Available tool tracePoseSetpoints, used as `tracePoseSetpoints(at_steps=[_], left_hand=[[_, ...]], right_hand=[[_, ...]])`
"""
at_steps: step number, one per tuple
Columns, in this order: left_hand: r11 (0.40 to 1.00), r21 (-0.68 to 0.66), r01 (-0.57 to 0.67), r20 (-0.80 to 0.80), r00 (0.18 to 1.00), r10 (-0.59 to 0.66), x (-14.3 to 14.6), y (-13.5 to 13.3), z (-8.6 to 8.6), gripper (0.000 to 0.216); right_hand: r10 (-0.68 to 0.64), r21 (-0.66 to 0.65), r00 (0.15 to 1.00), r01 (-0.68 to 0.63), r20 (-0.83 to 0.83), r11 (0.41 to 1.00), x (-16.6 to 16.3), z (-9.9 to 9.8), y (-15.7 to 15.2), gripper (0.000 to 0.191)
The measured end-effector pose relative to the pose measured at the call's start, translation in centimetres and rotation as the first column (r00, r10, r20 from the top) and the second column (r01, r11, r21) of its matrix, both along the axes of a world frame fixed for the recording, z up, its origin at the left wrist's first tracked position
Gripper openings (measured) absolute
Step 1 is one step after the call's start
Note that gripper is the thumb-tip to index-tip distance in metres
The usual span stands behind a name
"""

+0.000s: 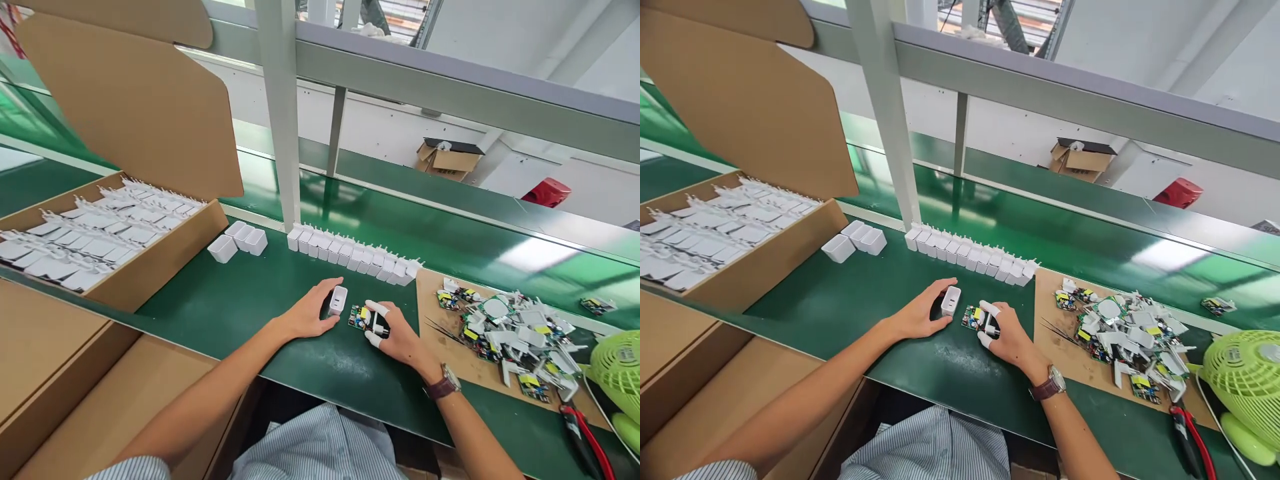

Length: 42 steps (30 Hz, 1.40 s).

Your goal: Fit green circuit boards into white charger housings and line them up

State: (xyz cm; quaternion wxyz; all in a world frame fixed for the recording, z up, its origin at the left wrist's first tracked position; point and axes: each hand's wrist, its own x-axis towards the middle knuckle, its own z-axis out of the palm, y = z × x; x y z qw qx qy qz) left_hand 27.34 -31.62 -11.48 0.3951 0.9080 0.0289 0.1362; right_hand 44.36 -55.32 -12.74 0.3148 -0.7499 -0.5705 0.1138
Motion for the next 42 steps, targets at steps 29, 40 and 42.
tracePoseSetpoints(at_steps=[29, 40, 42], left_hand=[[0.977, -0.211, -0.005, -0.084, 0.996, -0.013, 0.0, 1.0, 1.1, 0.099], [0.998, 0.050, -0.041, 0.135, 0.990, 0.034, 0.7, 0.4, 0.6, 0.060], [0.996, 0.071, -0.053, 0.153, 0.987, 0.042, 0.6, 0.5, 0.5, 0.063]], right_hand=[[-0.061, 0.362, 0.981, 0.126, -0.185, 0.924, -2.0, 3.4, 2.9, 0.063], [-0.072, 0.413, 0.997, 0.073, -0.018, 0.908, -2.7, 3.6, 3.0, 0.072], [-0.014, 0.401, 1.000, 0.012, 0.003, 0.916, -2.9, 3.5, 3.1, 0.074]])
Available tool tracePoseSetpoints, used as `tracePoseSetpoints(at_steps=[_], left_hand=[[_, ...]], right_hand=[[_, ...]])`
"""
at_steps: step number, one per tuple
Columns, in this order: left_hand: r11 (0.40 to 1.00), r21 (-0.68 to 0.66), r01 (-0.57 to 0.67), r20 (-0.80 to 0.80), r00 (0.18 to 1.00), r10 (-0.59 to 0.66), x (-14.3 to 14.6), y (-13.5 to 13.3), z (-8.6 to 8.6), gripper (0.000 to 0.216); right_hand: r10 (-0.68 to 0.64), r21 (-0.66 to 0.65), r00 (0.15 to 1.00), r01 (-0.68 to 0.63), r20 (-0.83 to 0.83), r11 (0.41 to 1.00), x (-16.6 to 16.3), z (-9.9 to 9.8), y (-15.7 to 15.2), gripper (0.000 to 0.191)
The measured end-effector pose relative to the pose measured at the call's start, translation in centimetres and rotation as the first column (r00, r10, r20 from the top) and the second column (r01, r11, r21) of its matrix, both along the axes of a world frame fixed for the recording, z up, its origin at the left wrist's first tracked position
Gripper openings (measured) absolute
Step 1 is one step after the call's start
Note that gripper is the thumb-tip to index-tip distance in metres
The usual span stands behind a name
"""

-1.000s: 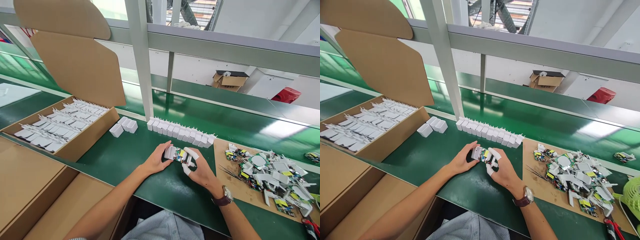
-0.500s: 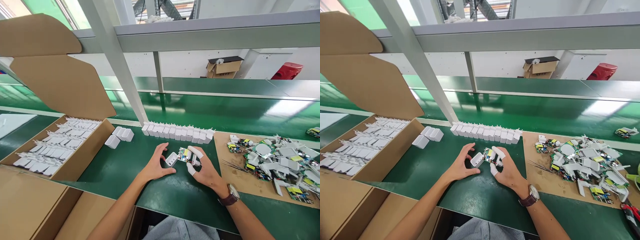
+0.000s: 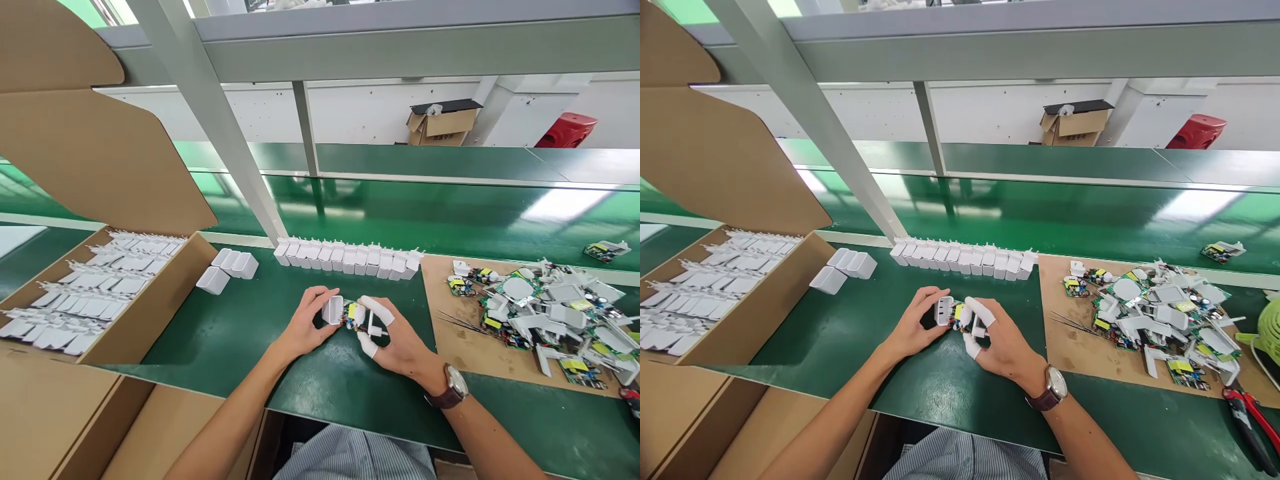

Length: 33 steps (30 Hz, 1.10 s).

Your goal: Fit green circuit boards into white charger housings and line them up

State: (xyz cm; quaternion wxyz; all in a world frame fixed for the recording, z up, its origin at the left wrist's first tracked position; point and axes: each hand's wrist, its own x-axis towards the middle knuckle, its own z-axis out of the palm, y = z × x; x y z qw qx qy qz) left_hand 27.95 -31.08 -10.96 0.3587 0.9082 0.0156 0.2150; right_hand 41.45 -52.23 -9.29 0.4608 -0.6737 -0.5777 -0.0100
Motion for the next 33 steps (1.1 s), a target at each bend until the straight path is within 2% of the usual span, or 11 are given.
tracePoseSetpoints(at_steps=[6, 15, 33], left_hand=[[0.997, 0.060, 0.049, 0.010, 0.999, -0.049, -0.10, 0.12, -0.30, 0.076], [0.991, 0.118, 0.070, 0.006, 0.997, -0.071, 0.01, -0.18, -0.16, 0.078], [0.989, 0.125, 0.084, -0.017, 0.996, -0.082, 0.05, -0.06, -0.43, 0.076]], right_hand=[[0.001, -0.056, 0.992, 0.006, 0.122, 0.998, -0.56, -0.25, 0.52, 0.079], [0.001, -0.115, 0.980, 0.022, 0.198, 0.993, -0.78, 0.13, 0.90, 0.086], [0.005, -0.142, 0.978, 0.025, 0.208, 0.990, -0.51, -0.16, 1.07, 0.091]])
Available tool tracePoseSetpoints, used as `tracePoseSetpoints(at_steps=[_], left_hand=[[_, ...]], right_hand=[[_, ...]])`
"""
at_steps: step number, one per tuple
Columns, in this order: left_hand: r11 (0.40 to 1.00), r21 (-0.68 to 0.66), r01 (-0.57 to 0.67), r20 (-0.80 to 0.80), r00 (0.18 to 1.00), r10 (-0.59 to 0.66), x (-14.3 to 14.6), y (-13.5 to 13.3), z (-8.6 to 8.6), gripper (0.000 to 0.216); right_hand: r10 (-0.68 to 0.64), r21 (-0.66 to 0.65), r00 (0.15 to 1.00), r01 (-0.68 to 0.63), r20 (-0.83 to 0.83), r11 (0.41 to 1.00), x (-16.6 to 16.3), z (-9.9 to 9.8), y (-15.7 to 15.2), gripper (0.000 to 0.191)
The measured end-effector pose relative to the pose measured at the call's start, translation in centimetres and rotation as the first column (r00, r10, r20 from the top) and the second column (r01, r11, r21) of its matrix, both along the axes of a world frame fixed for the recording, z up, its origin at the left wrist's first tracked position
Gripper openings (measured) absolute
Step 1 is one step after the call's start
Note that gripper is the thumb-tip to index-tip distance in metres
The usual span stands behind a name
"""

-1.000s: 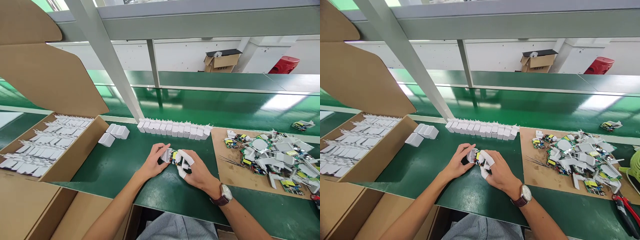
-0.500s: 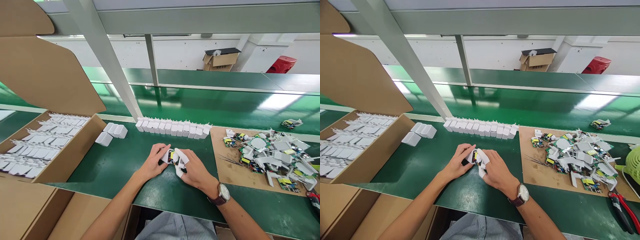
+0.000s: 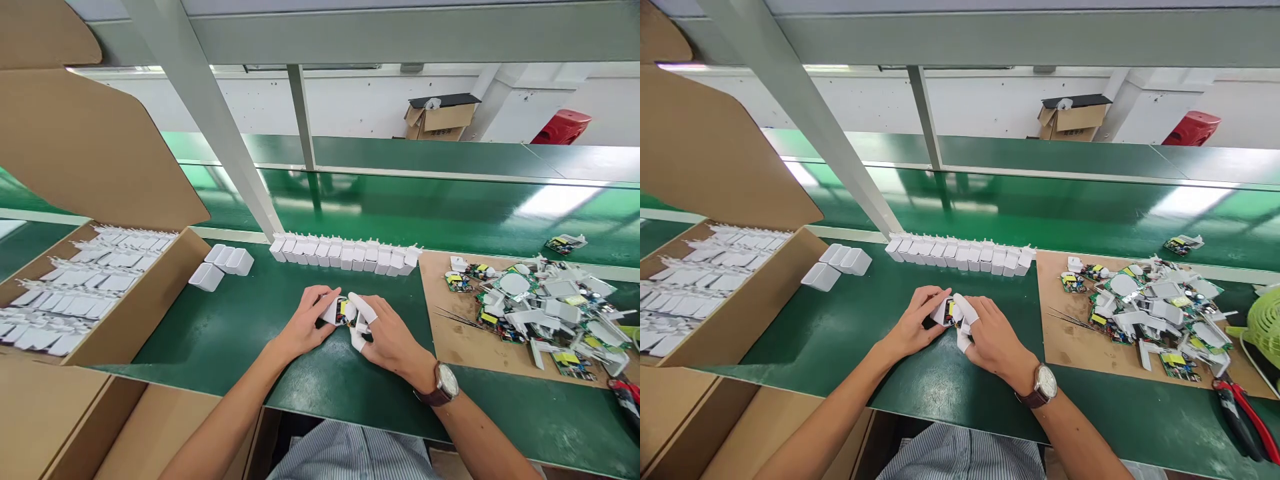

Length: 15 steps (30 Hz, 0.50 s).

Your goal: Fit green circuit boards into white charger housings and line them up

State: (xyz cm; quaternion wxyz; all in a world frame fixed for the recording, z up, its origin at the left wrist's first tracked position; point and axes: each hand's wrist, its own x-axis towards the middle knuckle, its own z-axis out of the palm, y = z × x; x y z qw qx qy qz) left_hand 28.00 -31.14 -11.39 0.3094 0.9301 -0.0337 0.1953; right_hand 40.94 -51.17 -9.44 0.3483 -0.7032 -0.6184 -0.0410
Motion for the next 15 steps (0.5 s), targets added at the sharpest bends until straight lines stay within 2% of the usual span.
tracePoseSetpoints(at_steps=[6, 15], left_hand=[[1.000, -0.012, 0.004, 0.012, 1.000, -0.004, 0.04, 0.14, -0.41, 0.075], [1.000, -0.024, 0.014, 0.020, 1.000, -0.014, 0.15, -0.05, -0.05, 0.072]], right_hand=[[-0.001, -0.010, 1.000, 0.001, -0.012, 1.000, 0.17, -0.03, -0.12, 0.090], [-0.013, 0.012, 0.999, 0.013, -0.042, 1.000, 0.20, 0.05, -0.21, 0.090]])
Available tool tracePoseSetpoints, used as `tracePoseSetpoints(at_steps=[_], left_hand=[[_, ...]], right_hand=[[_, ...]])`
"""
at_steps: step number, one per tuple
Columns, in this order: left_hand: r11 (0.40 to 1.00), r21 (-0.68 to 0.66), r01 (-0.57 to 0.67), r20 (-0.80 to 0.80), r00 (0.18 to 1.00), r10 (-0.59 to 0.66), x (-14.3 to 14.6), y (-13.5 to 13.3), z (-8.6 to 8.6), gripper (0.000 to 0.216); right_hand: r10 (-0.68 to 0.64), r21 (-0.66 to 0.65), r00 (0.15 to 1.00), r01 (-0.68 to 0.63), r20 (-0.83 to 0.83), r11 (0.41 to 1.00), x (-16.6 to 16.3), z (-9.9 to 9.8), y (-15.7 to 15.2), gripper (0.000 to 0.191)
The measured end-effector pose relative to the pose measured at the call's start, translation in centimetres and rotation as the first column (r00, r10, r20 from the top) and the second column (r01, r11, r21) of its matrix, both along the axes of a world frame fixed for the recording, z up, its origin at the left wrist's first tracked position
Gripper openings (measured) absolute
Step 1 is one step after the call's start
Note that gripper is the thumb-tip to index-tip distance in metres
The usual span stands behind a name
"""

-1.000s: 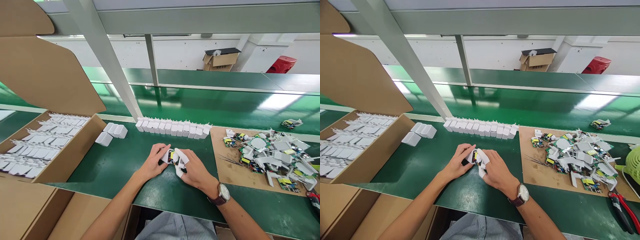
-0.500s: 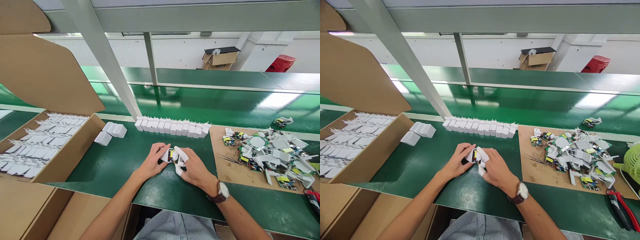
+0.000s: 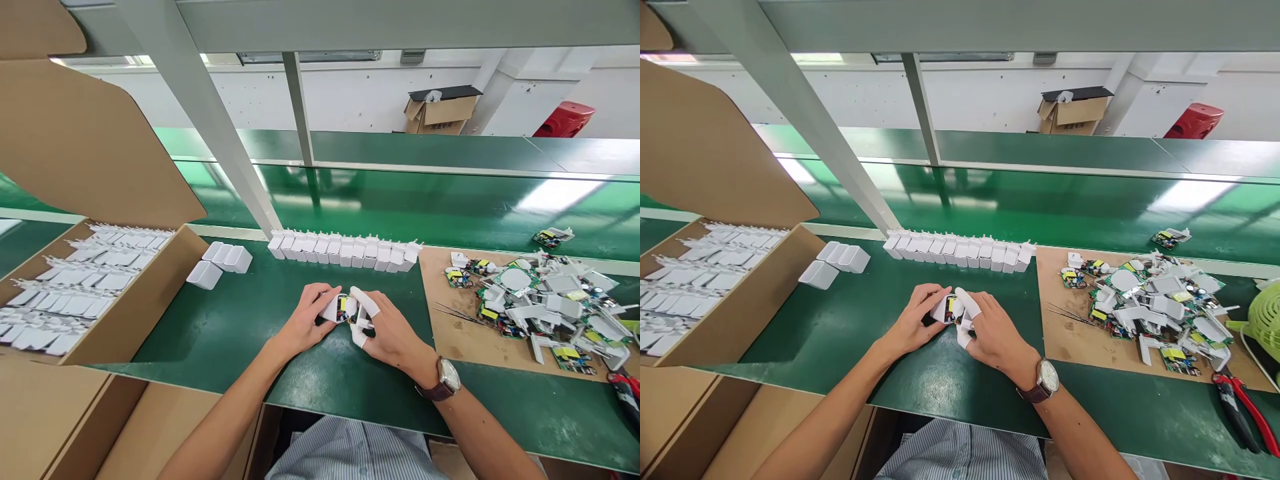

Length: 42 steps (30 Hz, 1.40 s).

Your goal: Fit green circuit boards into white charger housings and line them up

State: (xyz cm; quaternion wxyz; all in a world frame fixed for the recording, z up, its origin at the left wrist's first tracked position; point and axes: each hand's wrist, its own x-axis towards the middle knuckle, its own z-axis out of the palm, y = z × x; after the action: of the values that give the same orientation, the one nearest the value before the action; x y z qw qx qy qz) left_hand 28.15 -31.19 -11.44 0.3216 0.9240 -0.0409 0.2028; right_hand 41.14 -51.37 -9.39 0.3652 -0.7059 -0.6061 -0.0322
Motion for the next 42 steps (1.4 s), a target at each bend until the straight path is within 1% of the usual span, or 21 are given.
tracePoseSetpoints(at_steps=[6, 13, 18, 20, 23, 25, 26, 28, 29, 31, 32, 33, 34, 35, 37, 39, 40, 42], left_hand=[[1.000, 0.004, -0.005, -0.013, 1.000, 0.005, 0.0, 0.0, 0.1, 0.072], [1.000, 0.021, -0.007, -0.015, 1.000, 0.007, 0.1, -0.1, 0.5, 0.071], [0.999, 0.033, 0.003, -0.009, 1.000, -0.003, 0.1, 0.0, 0.3, 0.070], [1.000, 0.022, 0.009, -0.012, 1.000, -0.009, 0.1, 0.0, 0.1, 0.069], [0.999, -0.043, 0.027, -0.016, 0.999, -0.027, 0.1, -0.3, 0.0, 0.067], [0.994, -0.103, 0.034, -0.050, 0.998, -0.040, 0.0, -0.5, -0.1, 0.066], [0.990, -0.131, 0.043, -0.084, 0.995, -0.054, 0.0, -0.5, -0.1, 0.066], [0.984, -0.168, 0.063, -0.152, 0.984, -0.089, -0.2, -0.6, -0.1, 0.067], [0.982, -0.178, 0.070, -0.176, 0.979, -0.102, -0.3, -0.5, -0.1, 0.064], [0.979, -0.193, 0.060, -0.194, 0.976, -0.098, -0.5, -0.5, -0.2, 0.057], [0.976, -0.216, 0.037, -0.195, 0.978, -0.080, -0.5, -0.5, -0.2, 0.056], [0.966, -0.257, 0.009, -0.192, 0.979, -0.061, -0.5, -0.5, -0.2, 0.059], [0.950, -0.313, -0.017, -0.186, 0.982, -0.044, -0.5, -0.6, -0.2, 0.064], [0.926, -0.376, -0.041, -0.179, 0.983, -0.029, -0.4, -0.6, -0.2, 0.069], [0.870, -0.487, -0.079, -0.172, 0.985, -0.007, -0.3, -0.8, 0.0, 0.070], [0.829, -0.549, -0.102, -0.196, 0.981, -0.009, -0.3, -1.0, 0.2, 0.061], [0.816, -0.567, -0.114, -0.211, 0.977, -0.010, -0.3, -1.1, 0.3, 0.059], [0.802, -0.583, -0.131, -0.223, 0.975, -0.003, -0.4, -1.2, 0.5, 0.060]], right_hand=[[0.005, -0.034, 1.000, -0.006, -0.009, 0.999, 0.0, -0.3, 0.0, 0.089], [-0.009, -0.010, 1.000, 0.009, -0.017, 1.000, 0.1, -0.3, 0.0, 0.089], [0.000, -0.023, 1.000, 0.000, -0.003, 1.000, 0.1, -0.3, 0.1, 0.087], [0.002, -0.022, 1.000, -0.003, -0.016, 1.000, 0.0, -0.3, 0.1, 0.087], [0.012, -0.020, 0.999, -0.013, -0.051, 1.000, -0.2, -0.5, 0.2, 0.083], [0.018, -0.025, 0.992, -0.021, -0.128, 0.999, -0.3, -0.5, 0.1, 0.078], [0.014, -0.029, 0.980, -0.020, -0.198, 0.999, -0.3, -0.6, 0.0, 0.077], [0.010, -0.021, 0.928, -0.019, -0.371, 1.000, -0.3, -0.6, -0.2, 0.077], [0.009, -0.002, 0.891, -0.011, -0.453, 1.000, -0.2, -0.7, -0.3, 0.071], [-0.021, 0.047, 0.827, 0.058, -0.561, 0.997, 0.2, -0.8, -0.4, 0.048], [-0.044, 0.066, 0.814, 0.100, -0.579, 0.993, 0.4, -0.8, -0.5, 0.035], [-0.060, 0.080, 0.816, 0.129, -0.575, 0.988, 0.6, -0.9, -0.4, 0.025], [-0.064, 0.089, 0.830, 0.136, -0.553, 0.987, 0.8, -0.9, -0.4, 0.020], [-0.047, 0.096, 0.853, 0.114, -0.520, 0.989, 0.9, -0.9, -0.3, 0.019], [0.039, 0.090, 0.898, 0.000, -0.437, 0.996, 1.0, -1.1, -0.1, 0.024], [0.102, 0.046, 0.936, -0.091, -0.338, 0.995, 0.8, -1.5, 0.3, 0.037], [0.114, 0.019, 0.954, -0.113, -0.277, 0.993, 0.7, -1.8, 0.5, 0.040], [0.107, -0.033, 0.984, -0.113, -0.144, 0.993, 0.3, -2.5, 0.8, 0.037]])
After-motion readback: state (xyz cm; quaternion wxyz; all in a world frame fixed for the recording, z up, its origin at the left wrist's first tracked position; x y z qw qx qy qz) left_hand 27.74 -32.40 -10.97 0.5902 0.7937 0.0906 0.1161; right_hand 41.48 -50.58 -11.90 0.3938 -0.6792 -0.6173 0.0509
